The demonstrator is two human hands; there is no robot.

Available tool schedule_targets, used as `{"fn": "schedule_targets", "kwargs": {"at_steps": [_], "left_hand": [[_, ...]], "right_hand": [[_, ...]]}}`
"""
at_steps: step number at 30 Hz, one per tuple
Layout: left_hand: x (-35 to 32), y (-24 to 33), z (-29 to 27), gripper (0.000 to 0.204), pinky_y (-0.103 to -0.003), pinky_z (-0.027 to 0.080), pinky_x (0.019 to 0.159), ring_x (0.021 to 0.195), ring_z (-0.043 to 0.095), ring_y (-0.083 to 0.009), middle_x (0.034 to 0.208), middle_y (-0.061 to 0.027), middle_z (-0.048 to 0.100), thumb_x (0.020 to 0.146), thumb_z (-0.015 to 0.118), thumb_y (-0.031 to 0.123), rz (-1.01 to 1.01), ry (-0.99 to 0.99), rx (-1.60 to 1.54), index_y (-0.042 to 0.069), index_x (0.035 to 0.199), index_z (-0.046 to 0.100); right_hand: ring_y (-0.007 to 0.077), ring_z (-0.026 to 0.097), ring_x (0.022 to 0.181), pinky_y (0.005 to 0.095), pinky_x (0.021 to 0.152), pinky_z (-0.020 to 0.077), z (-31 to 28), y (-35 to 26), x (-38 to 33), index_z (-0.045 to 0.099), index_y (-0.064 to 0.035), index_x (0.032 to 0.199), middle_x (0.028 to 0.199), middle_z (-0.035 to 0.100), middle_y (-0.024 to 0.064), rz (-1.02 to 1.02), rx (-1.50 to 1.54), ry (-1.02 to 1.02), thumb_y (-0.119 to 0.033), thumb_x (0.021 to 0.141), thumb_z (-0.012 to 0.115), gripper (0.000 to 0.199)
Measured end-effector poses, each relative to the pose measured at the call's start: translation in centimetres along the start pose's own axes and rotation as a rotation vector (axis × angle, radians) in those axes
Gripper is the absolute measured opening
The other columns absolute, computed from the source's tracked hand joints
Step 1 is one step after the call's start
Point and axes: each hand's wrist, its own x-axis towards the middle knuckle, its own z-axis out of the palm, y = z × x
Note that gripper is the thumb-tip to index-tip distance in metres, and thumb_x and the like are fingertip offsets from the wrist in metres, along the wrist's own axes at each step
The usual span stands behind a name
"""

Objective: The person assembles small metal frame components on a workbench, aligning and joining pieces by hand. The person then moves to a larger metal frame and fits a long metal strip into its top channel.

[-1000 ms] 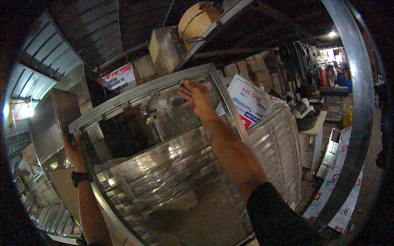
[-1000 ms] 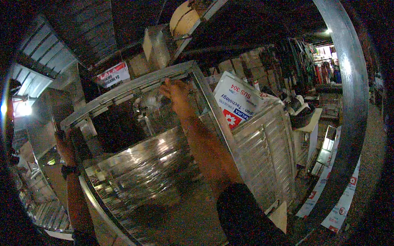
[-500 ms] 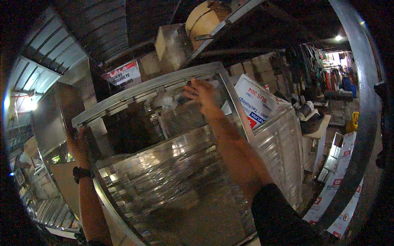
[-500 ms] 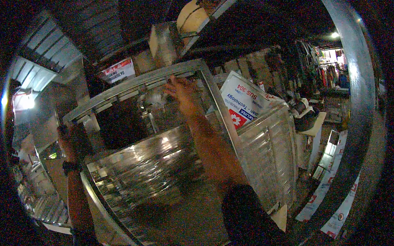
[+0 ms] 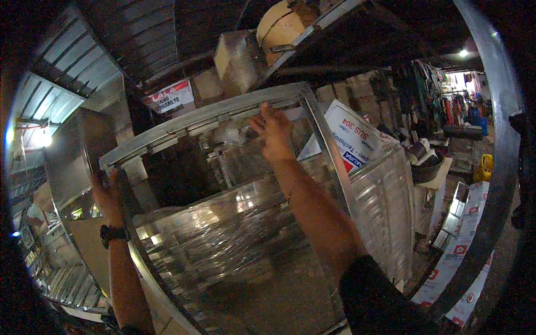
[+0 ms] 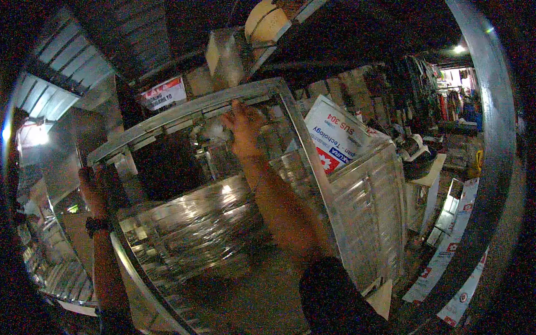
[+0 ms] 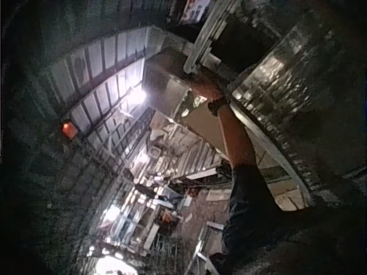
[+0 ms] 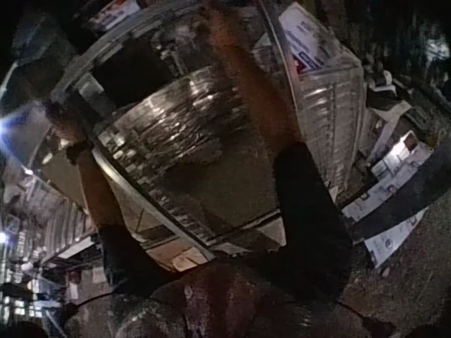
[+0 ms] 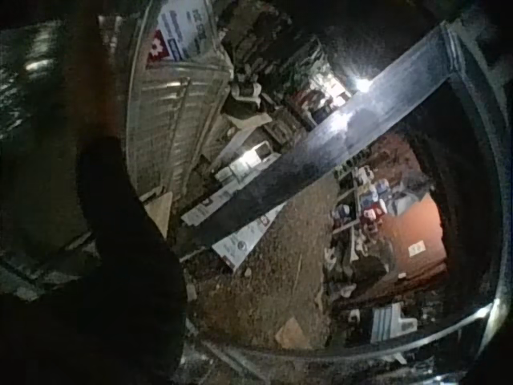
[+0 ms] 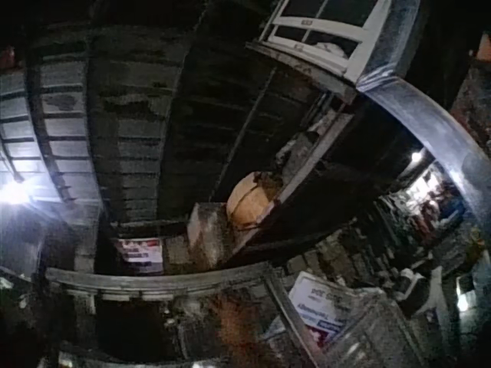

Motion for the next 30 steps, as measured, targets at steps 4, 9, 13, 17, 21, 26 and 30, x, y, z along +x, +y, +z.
{"fn": "schedule_targets", "kwargs": {"at_steps": [4, 9, 13, 17, 21, 26, 30], "left_hand": [[0.4, 0.4, 0.0, 0.056, -0.045, 0.053, 0.098, 0.115, 0.069, -0.0353, 0.124, -0.0209, 0.072, 0.096, 0.079, 0.038, -0.064, -0.060, 0.034, 0.001, 0.135, 0.062], [0.3, 0.0, 0.5, 0.054, -0.045, 0.053, 0.097, 0.115, 0.070, -0.0356, 0.126, -0.0197, 0.072, 0.097, 0.079, 0.035, 0.046, 0.013, -0.070, 0.003, 0.136, 0.060], [0.2, 0.2, 0.3, 0.055, -0.046, 0.054, 0.096, 0.113, 0.070, -0.0370, 0.127, -0.0193, 0.072, 0.097, 0.078, 0.033, 0.042, 0.027, -0.006, 0.005, 0.141, 0.059], [0.1, 1.3, -0.4, 0.051, -0.043, 0.054, 0.091, 0.106, 0.067, -0.0339, 0.121, -0.0174, 0.070, 0.099, 0.076, 0.029, -0.048, -0.113, -0.143, 0.006, 0.141, 0.056], [-0.7, 2.8, 0.2, 0.051, -0.046, 0.052, 0.095, 0.109, 0.062, -0.0363, 0.120, -0.0202, 0.066, 0.097, 0.077, 0.023, 0.081, -0.011, -0.106, 0.000, 0.137, 0.056], [-1.0, 4.3, -0.9, 0.046, -0.054, 0.055, 0.088, 0.103, 0.065, -0.0513, 0.114, -0.0272, 0.066, 0.092, 0.081, 0.029, 0.073, 0.055, -0.039, -0.001, 0.118, 0.058], [-0.8, 5.7, -1.4, 0.045, -0.056, 0.056, 0.079, 0.098, 0.067, -0.0508, 0.111, -0.0256, 0.066, 0.094, 0.078, 0.034, -0.051, 0.017, 0.025, 0.000, 0.113, 0.057]], "right_hand": [[0.0269, 0.072, 0.096, 0.0421, 0.088, 0.0659, 0.2, 0.1, -0.3, 0.058, -0.0092, 0.112, 0.103, 0.064, 0.0066, 0.024, 0.124, 0.020, -0.027, 0.094, 0.082, 0.034], [0.0248, 0.070, 0.091, 0.0434, 0.086, 0.0663, 0.5, 0.2, -0.2, 0.058, -0.0111, 0.113, 0.104, 0.063, 0.0057, -0.034, 0.125, 0.023, -0.026, 0.095, 0.080, 0.032], [0.0234, 0.071, 0.091, 0.0406, 0.081, 0.0659, 0.6, 0.7, 0.3, 0.060, -0.0107, 0.113, 0.106, 0.066, 0.0055, 0.015, 0.137, 0.056, -0.030, 0.096, 0.078, 0.031], [0.0237, 0.072, 0.093, 0.0431, 0.079, 0.0635, -1.9, 2.1, 1.9, 0.067, -0.0078, 0.118, 0.111, 0.072, 0.0076, 0.020, -0.315, 0.040, -0.037, 0.099, 0.074, 0.036], [0.0258, 0.073, 0.098, 0.0503, 0.081, 0.0624, -5.2, 2.8, 4.9, 0.070, -0.0075, 0.119, 0.113, 0.074, 0.0098, 0.168, -0.136, -0.154, -0.042, 0.102, 0.069, 0.038], [0.0288, 0.071, 0.105, 0.0572, 0.078, 0.0659, -6.0, 2.1, 6.2, 0.068, -0.0085, 0.113, 0.111, 0.071, 0.0131, 0.127, -0.201, -0.264, -0.045, 0.104, 0.065, 0.037], [0.0286, 0.073, 0.100, 0.0441, 0.084, 0.0666, -6.9, 1.6, 7.5, 0.065, -0.0064, 0.113, 0.107, 0.071, 0.0152, 0.212, 0.142, -0.070, -0.033, 0.105, 0.066, 0.028]]}}
